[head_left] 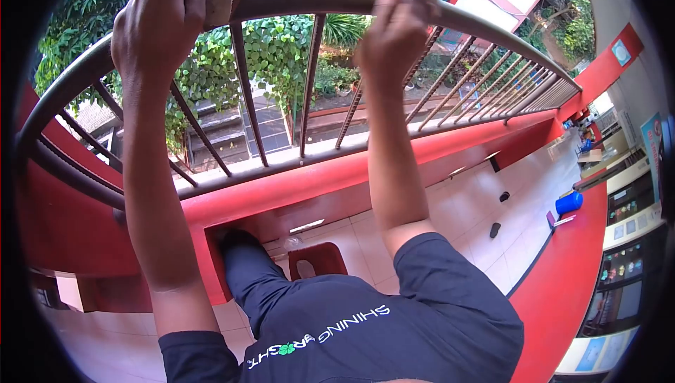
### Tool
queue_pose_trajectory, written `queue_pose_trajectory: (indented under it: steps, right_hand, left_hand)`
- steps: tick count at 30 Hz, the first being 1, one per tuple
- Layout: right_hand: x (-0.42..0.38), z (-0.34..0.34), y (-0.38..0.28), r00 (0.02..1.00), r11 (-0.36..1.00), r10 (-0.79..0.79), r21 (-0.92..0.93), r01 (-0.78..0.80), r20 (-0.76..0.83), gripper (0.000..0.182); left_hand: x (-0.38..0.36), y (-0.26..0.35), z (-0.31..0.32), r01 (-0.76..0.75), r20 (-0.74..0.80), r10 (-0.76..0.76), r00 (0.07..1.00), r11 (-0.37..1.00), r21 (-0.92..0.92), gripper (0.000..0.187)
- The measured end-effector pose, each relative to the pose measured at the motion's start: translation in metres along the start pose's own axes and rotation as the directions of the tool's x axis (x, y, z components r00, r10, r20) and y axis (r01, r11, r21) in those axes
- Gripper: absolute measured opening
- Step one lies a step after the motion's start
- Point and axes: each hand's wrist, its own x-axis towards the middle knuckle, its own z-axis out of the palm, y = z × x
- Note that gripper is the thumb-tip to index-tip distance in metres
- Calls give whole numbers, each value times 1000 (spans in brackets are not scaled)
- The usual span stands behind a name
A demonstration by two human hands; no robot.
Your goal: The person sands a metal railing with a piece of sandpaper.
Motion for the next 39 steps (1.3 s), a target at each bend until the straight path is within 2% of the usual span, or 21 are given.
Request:
queue_pose_trajectory:
  steps: [1,4,5,7,10,11,14,15,17,18,20,21,22,24,27,30,32,35,36,37,39]
  right_hand:
    - [-15,17,-18,915,915,-403,26,404,-27,34]
    - [-21,7,-31,893,899,-419,214,383,165,36]
    - [-5,13,1,921,919,-387,95,382,47,36]
    - [23,-17,34,999,999,-29,35,28,30,33]
    - [19,-13,29,1000,997,-13,-80,14,10,32]
    - [6,1,9,923,922,-383,76,380,30,33]
    - [10,-11,14,882,876,-460,214,432,103,32]
    - [24,-22,42,958,963,-263,92,254,111,32]
    - [58,-49,105,994,979,-85,-180,96,72,37]
    - [65,-63,114,986,980,145,-152,-131,87,42]
    - [61,-58,93,975,984,139,-137,-116,172,36]
    - [44,-46,66,975,993,-114,-5,117,192,33]
    - [51,-25,85,646,653,-756,61,755,101,32]
    - [21,-57,46,869,938,-345,173,301,356,34]
    - [59,-80,115,994,992,37,-120,-24,100,34]
    - [59,-71,121,1000,975,-4,-223,11,31,33]
    - [26,-46,63,948,950,-307,76,302,80,28]
    - [35,-49,71,942,946,-319,89,311,103,28]
    - [38,-52,76,940,946,-319,92,310,116,28]
    - [53,-63,98,983,981,-148,-112,161,112,32]
    - [74,-74,146,999,978,12,-207,-1,51,37]
  left_hand:
    - [0,-1,0,-4,34,5,999,1000,-25,41]
    - [-1,-6,0,-10,62,13,998,999,-49,41]
    - [-1,-6,1,-27,53,30,998,998,-64,40]
    - [1,-1,0,-13,35,14,999,999,-40,40]
    - [-3,3,-3,12,23,-11,1000,999,-43,39]
    - [-1,3,-3,-4,23,6,1000,998,-60,39]
    - [-2,0,-3,-45,7,46,999,997,-57,38]
    - [-2,1,-4,-36,19,37,999,998,-56,39]
    - [-1,1,-3,-37,10,37,999,998,-47,39]
    - [-1,2,-1,-22,8,22,1000,999,-33,39]
    - [-1,4,-1,-23,-9,22,1000,999,-25,39]
    - [-1,5,-3,-17,-9,17,1000,999,-27,38]
    - [-2,5,-4,-10,-7,10,1000,1000,-27,38]
    - [-1,3,-4,-17,38,18,999,1000,-25,37]
    - [-1,4,-6,-18,6,18,1000,1000,-11,38]
    - [2,12,-11,24,55,-23,998,1000,-19,40]
    - [1,10,-11,55,105,-52,993,998,-18,42]
    - [-1,4,-9,19,91,-17,996,999,-26,42]
    - [-2,4,-9,-2,70,4,998,1000,-30,42]
    - [-1,4,-8,-6,69,8,998,999,-32,42]
    - [0,5,-7,19,72,-20,997,1000,7,41]
